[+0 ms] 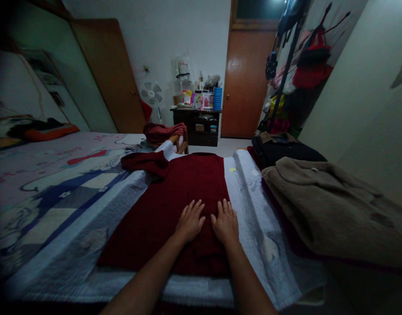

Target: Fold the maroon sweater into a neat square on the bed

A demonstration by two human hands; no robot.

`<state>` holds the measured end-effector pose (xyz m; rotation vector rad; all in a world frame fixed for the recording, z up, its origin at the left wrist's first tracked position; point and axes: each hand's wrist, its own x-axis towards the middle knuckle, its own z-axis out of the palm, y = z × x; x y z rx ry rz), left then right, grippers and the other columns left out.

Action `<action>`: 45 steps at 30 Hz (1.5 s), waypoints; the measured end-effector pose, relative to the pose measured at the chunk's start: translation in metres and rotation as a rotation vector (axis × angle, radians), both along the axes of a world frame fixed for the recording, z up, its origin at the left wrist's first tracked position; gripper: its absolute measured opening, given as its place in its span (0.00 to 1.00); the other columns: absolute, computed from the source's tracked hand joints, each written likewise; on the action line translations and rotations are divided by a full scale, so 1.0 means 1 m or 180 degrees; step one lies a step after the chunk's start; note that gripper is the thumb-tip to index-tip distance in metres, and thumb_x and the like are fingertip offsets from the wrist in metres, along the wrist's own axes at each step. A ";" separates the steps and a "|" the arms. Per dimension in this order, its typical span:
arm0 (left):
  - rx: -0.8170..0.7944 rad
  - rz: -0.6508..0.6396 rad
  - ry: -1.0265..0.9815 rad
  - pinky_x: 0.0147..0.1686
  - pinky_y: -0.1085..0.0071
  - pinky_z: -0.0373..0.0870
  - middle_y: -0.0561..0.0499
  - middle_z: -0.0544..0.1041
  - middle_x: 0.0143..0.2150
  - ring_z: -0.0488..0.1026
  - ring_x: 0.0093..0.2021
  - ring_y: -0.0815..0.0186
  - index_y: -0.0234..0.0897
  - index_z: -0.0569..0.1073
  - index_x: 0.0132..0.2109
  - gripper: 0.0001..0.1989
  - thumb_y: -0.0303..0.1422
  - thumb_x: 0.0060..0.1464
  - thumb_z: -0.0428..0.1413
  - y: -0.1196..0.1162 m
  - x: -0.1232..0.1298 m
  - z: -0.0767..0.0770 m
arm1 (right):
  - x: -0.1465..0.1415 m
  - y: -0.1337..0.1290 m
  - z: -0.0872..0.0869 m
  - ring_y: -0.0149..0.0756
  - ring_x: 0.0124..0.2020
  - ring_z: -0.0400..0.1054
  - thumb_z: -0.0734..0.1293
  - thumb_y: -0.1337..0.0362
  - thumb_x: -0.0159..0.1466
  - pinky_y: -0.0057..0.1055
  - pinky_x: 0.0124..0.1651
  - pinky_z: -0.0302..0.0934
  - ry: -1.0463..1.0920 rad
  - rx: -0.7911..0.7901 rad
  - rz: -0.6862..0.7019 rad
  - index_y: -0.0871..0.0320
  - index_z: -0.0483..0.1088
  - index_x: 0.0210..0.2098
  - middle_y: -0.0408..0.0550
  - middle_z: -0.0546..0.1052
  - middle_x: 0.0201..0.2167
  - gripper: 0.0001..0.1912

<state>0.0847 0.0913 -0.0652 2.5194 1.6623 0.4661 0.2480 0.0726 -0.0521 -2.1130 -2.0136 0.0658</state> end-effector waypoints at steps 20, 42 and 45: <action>0.0175 0.0283 0.0057 0.65 0.50 0.45 0.44 0.51 0.71 0.46 0.69 0.53 0.40 0.57 0.67 0.30 0.44 0.61 0.46 -0.004 0.004 0.000 | 0.005 0.004 0.006 0.56 0.66 0.48 0.58 0.47 0.63 0.43 0.63 0.45 -0.0061 -0.0270 -0.0447 0.71 0.49 0.66 0.70 0.53 0.65 0.42; 0.0052 0.0373 0.0114 0.64 0.46 0.46 0.40 0.52 0.70 0.46 0.69 0.47 0.41 0.56 0.67 0.31 0.44 0.59 0.48 -0.006 0.005 0.005 | -0.008 0.055 0.000 0.49 0.66 0.48 0.54 0.57 0.67 0.44 0.64 0.42 -0.0168 0.0113 0.0052 0.62 0.59 0.63 0.57 0.58 0.66 0.28; 0.0055 0.0363 0.0081 0.64 0.48 0.47 0.40 0.52 0.70 0.46 0.69 0.47 0.40 0.56 0.67 0.31 0.45 0.59 0.48 -0.007 0.005 0.006 | -0.010 0.056 0.000 0.50 0.67 0.47 0.54 0.57 0.67 0.44 0.64 0.42 -0.0187 0.0081 -0.0008 0.62 0.59 0.63 0.60 0.56 0.66 0.28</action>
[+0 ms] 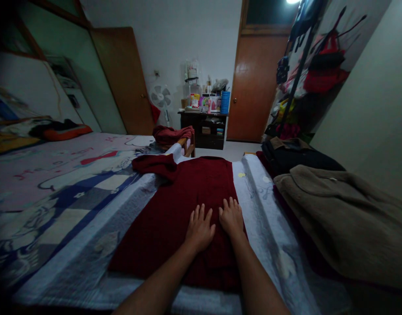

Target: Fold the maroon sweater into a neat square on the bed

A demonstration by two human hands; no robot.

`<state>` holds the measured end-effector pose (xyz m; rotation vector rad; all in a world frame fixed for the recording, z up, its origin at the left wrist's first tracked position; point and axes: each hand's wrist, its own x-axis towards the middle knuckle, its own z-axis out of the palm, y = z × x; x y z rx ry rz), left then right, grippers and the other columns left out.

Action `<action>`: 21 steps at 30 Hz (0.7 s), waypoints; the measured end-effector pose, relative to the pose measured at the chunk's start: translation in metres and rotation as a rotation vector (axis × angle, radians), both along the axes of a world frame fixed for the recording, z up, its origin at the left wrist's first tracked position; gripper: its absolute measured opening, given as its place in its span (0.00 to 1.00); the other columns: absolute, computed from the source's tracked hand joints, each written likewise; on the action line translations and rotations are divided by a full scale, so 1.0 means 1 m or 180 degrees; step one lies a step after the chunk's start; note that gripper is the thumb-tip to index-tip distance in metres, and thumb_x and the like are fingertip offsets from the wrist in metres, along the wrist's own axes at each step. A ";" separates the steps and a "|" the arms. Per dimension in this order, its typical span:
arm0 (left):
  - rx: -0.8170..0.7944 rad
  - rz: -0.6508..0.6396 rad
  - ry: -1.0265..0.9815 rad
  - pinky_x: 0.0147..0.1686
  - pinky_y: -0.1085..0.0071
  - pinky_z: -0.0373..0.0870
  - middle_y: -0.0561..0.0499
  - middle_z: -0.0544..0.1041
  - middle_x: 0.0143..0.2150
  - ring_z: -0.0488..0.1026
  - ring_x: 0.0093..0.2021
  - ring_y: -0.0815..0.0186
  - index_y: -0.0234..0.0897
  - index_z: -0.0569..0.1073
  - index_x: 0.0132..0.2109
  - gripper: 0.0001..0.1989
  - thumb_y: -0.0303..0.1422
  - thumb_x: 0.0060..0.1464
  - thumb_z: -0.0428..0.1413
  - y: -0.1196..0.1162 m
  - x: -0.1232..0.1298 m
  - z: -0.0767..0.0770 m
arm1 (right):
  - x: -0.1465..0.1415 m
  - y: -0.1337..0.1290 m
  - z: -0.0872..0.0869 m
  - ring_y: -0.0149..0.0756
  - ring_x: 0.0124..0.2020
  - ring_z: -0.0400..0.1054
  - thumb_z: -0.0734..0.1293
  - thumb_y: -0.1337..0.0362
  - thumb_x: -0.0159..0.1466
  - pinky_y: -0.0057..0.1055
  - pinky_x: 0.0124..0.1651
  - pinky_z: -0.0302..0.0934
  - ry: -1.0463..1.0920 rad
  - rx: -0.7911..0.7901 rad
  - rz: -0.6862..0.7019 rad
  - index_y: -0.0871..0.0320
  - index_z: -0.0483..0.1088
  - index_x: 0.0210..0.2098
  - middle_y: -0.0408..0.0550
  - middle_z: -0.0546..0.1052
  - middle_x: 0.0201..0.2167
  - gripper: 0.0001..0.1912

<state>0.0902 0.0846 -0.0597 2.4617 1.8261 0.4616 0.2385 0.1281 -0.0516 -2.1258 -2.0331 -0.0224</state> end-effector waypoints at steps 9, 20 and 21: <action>-0.0008 0.0019 0.0052 0.64 0.47 0.46 0.40 0.52 0.70 0.46 0.69 0.47 0.40 0.56 0.67 0.32 0.45 0.59 0.47 0.001 0.001 -0.001 | 0.003 0.013 0.008 0.50 0.64 0.53 0.57 0.53 0.64 0.42 0.61 0.47 0.0046 -0.0212 -0.0230 0.67 0.58 0.63 0.63 0.58 0.65 0.33; 0.0006 0.0014 -0.0023 0.64 0.48 0.46 0.40 0.52 0.70 0.47 0.69 0.48 0.39 0.57 0.67 0.32 0.47 0.59 0.46 0.000 0.000 0.000 | 0.011 0.016 -0.001 0.49 0.65 0.50 0.55 0.51 0.67 0.40 0.62 0.45 -0.0010 0.0020 -0.0134 0.68 0.58 0.63 0.62 0.58 0.65 0.33; -0.0003 0.0016 -0.0022 0.64 0.48 0.46 0.40 0.52 0.70 0.47 0.69 0.48 0.39 0.57 0.67 0.32 0.47 0.59 0.46 0.000 0.000 0.001 | 0.012 0.017 -0.002 0.49 0.66 0.50 0.55 0.50 0.67 0.40 0.63 0.45 0.0002 -0.0010 -0.0126 0.68 0.57 0.63 0.62 0.57 0.65 0.33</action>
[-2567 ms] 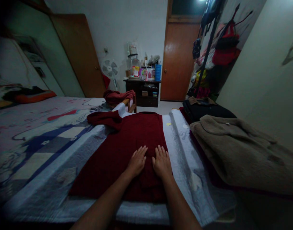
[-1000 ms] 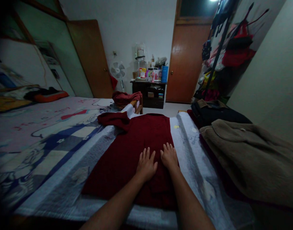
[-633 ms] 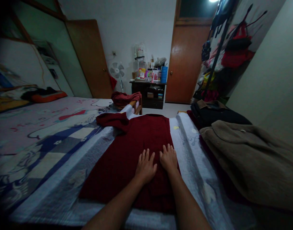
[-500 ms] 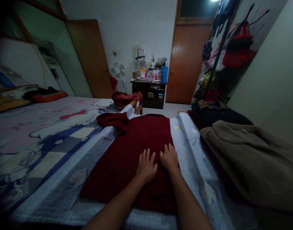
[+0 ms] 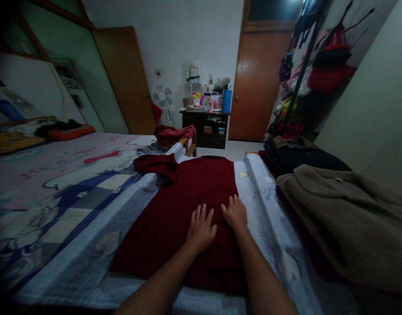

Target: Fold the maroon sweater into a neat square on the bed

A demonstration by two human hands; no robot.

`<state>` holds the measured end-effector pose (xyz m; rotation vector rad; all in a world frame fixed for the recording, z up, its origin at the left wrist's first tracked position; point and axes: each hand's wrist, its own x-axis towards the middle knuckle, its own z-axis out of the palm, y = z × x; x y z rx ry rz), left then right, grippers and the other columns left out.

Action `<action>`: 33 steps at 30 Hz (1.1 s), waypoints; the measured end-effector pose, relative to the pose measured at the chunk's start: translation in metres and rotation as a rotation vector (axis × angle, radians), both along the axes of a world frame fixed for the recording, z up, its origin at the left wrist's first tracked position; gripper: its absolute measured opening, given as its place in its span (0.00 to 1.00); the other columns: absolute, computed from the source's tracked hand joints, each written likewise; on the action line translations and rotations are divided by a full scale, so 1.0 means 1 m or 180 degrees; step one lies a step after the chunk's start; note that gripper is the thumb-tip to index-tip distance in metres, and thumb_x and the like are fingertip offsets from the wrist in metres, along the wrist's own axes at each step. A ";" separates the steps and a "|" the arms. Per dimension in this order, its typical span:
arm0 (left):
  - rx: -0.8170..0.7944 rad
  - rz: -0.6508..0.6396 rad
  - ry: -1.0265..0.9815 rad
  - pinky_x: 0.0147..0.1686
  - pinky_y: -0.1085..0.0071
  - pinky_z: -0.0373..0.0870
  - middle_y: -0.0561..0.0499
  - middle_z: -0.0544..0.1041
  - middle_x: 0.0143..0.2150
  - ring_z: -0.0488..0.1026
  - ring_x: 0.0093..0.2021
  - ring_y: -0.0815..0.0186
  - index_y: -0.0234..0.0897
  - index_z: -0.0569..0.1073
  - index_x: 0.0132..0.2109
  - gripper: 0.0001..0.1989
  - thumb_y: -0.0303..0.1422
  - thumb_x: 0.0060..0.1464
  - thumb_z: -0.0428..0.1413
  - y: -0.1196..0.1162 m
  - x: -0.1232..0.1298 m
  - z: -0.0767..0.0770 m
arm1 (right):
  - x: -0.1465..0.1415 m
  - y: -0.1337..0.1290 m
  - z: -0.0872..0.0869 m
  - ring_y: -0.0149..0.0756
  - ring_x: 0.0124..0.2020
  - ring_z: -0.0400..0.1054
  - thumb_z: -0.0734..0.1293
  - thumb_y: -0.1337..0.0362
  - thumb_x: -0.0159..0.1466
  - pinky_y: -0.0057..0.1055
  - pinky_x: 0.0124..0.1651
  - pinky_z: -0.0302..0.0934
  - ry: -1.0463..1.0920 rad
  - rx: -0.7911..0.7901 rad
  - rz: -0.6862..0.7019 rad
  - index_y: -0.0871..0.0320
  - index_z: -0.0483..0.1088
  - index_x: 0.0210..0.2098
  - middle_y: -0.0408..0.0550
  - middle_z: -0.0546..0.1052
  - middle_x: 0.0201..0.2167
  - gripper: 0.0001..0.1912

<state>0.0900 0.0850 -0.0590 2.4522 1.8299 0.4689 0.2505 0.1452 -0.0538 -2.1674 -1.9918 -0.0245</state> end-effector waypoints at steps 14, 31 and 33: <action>0.0069 0.0022 0.0026 0.64 0.50 0.47 0.41 0.53 0.70 0.47 0.69 0.49 0.40 0.58 0.66 0.32 0.48 0.59 0.46 0.001 0.000 -0.003 | 0.015 0.001 -0.004 0.50 0.65 0.51 0.55 0.47 0.67 0.41 0.63 0.45 0.0099 -0.0106 -0.0016 0.62 0.58 0.64 0.58 0.56 0.66 0.33; 0.0036 0.0027 0.0034 0.65 0.50 0.46 0.41 0.52 0.70 0.46 0.69 0.49 0.40 0.57 0.67 0.32 0.47 0.59 0.46 0.002 0.000 -0.005 | 0.045 -0.024 -0.015 0.49 0.67 0.48 0.54 0.50 0.68 0.42 0.65 0.44 -0.0038 -0.0140 0.0101 0.64 0.55 0.65 0.59 0.57 0.66 0.32; 0.0037 0.0027 0.0044 0.65 0.50 0.46 0.41 0.52 0.70 0.46 0.69 0.49 0.40 0.56 0.67 0.32 0.47 0.59 0.46 0.001 0.000 -0.004 | 0.047 -0.029 -0.016 0.49 0.67 0.48 0.54 0.51 0.68 0.42 0.65 0.44 -0.0054 -0.0140 0.0109 0.63 0.55 0.65 0.58 0.57 0.66 0.32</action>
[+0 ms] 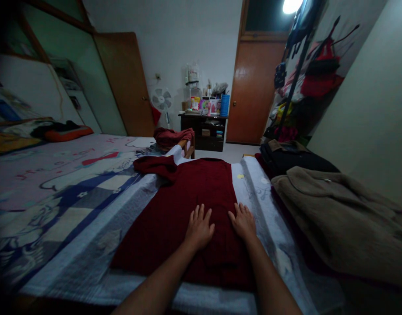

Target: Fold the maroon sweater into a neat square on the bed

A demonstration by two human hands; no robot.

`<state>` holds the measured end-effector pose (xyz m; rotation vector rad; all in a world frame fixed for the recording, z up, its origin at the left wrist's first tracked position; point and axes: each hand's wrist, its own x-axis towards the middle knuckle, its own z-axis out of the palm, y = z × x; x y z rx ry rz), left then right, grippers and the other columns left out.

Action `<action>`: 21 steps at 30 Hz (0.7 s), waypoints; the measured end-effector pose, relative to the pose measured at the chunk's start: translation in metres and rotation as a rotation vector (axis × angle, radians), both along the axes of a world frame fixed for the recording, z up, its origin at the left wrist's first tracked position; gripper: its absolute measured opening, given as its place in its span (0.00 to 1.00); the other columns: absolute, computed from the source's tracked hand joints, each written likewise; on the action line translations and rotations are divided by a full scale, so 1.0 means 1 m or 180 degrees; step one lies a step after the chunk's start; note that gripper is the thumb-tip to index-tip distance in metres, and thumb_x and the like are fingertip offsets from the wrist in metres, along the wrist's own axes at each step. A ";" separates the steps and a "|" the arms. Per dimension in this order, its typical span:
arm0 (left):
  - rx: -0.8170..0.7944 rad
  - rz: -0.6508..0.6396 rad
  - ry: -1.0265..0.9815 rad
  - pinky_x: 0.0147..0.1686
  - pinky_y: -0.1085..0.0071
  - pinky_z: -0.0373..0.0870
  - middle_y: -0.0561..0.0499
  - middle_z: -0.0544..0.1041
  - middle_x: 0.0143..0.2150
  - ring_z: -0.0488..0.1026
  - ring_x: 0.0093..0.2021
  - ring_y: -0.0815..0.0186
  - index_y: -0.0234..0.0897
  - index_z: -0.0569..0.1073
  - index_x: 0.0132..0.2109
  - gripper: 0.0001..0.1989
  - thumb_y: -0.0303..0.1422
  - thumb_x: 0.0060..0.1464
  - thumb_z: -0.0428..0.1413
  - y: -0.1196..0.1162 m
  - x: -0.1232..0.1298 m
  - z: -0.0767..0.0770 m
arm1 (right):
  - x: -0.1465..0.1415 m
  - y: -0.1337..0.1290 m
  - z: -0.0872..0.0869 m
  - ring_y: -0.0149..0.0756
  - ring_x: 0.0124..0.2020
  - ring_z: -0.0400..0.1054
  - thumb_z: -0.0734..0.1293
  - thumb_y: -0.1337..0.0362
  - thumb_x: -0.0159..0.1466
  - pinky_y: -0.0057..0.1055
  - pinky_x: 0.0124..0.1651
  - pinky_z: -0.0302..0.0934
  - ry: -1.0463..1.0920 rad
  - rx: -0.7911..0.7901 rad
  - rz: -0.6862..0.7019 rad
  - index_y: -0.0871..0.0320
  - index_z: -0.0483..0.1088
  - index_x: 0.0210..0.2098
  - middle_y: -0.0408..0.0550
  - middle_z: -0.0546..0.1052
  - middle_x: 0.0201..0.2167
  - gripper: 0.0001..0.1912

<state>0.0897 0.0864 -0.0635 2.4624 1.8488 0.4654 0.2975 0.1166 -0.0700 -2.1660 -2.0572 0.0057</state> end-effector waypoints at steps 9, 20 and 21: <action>0.0011 -0.0004 -0.0102 0.65 0.52 0.46 0.40 0.53 0.70 0.47 0.69 0.50 0.40 0.58 0.66 0.31 0.47 0.59 0.47 -0.001 0.000 0.002 | -0.002 -0.017 0.009 0.53 0.64 0.53 0.56 0.53 0.67 0.45 0.63 0.47 -0.0076 0.0012 -0.0111 0.68 0.57 0.64 0.64 0.61 0.63 0.32; 0.0044 0.0010 -0.0032 0.65 0.51 0.47 0.40 0.54 0.69 0.48 0.69 0.50 0.41 0.58 0.66 0.31 0.46 0.59 0.48 0.001 0.000 -0.001 | -0.046 -0.014 0.013 0.43 0.66 0.51 0.52 0.69 0.67 0.41 0.65 0.46 0.0103 0.0537 0.0454 0.65 0.60 0.61 0.54 0.61 0.64 0.25; 0.0046 0.0007 -0.0026 0.65 0.51 0.47 0.40 0.54 0.69 0.48 0.69 0.50 0.41 0.58 0.66 0.31 0.46 0.59 0.48 0.001 0.000 -0.001 | -0.048 -0.015 0.011 0.44 0.66 0.51 0.53 0.69 0.67 0.42 0.65 0.45 0.0096 0.0501 0.0468 0.64 0.61 0.61 0.53 0.61 0.64 0.24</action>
